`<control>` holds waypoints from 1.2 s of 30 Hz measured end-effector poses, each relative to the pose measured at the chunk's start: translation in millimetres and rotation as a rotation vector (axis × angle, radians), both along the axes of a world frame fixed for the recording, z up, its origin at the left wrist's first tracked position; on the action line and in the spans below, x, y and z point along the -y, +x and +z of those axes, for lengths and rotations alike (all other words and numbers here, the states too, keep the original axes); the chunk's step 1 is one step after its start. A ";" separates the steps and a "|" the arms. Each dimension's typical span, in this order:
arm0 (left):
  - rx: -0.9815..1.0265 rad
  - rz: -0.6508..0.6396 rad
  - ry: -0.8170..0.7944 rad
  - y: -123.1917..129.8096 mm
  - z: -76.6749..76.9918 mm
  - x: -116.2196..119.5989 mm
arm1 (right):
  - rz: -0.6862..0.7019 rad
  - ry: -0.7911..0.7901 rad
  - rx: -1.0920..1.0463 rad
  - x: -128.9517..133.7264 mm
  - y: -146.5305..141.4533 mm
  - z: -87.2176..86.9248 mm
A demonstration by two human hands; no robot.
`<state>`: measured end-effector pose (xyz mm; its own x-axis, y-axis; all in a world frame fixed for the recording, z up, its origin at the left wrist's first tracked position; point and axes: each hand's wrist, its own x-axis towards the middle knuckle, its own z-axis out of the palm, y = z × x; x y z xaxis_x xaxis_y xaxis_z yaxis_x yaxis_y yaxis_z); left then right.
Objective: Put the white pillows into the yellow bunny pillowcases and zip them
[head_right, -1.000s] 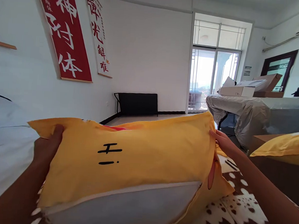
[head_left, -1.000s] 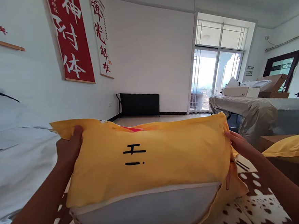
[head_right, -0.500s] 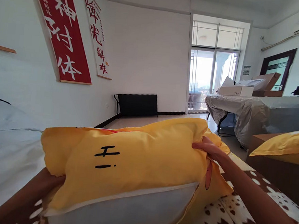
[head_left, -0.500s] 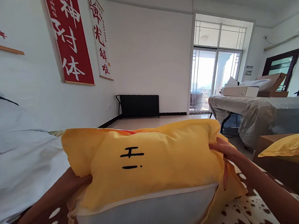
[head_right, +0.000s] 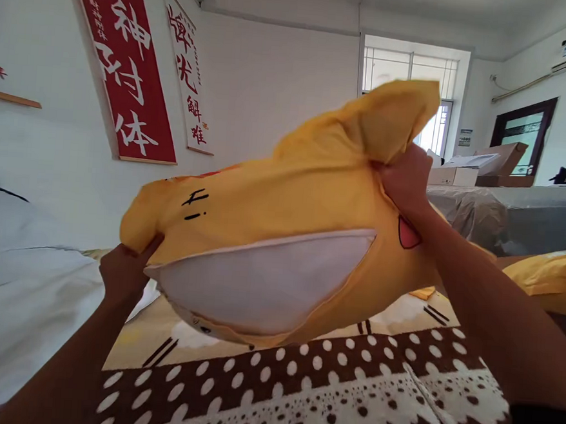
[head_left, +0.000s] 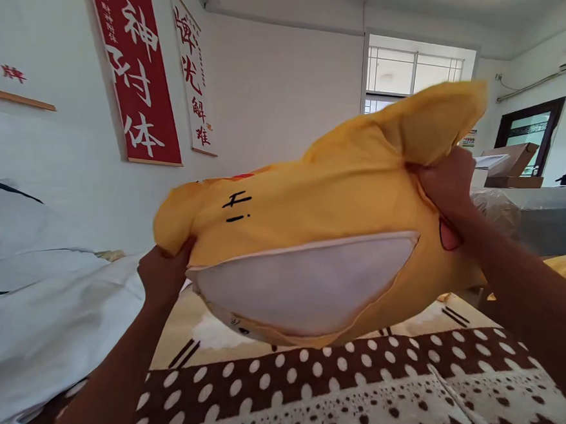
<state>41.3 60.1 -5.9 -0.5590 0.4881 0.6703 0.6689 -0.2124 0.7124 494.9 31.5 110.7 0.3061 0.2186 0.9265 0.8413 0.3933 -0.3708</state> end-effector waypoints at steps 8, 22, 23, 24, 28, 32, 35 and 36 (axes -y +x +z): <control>-0.380 -0.056 0.843 86.7 20.4 41.8 | -0.141 0.334 0.776 22.5 -119.5 1.3; -1.199 -0.075 -0.324 113.9 73.1 58.7 | 0.282 0.032 1.111 -3.1 -160.9 -62.9; -1.153 -0.091 -0.328 115.0 74.8 54.6 | 0.288 0.025 1.125 0.0 -155.5 -59.9; -1.105 -0.106 -0.334 115.5 76.6 51.1 | 0.287 0.023 1.146 3.1 -147.9 -56.6; -0.965 -0.048 -0.368 108.4 83.5 41.0 | 0.206 -0.005 1.235 13.4 -96.5 -38.0; -0.891 -0.005 -0.362 96.0 86.9 34.7 | 0.087 -0.213 1.162 20.5 -35.7 -20.3; -0.884 -0.007 -0.340 90.9 89.2 32.6 | -0.001 -0.329 1.079 24.1 -6.9 -13.5; -0.899 -0.009 -0.318 90.0 89.8 32.0 | -0.045 -0.373 1.051 24.0 -2.0 -13.2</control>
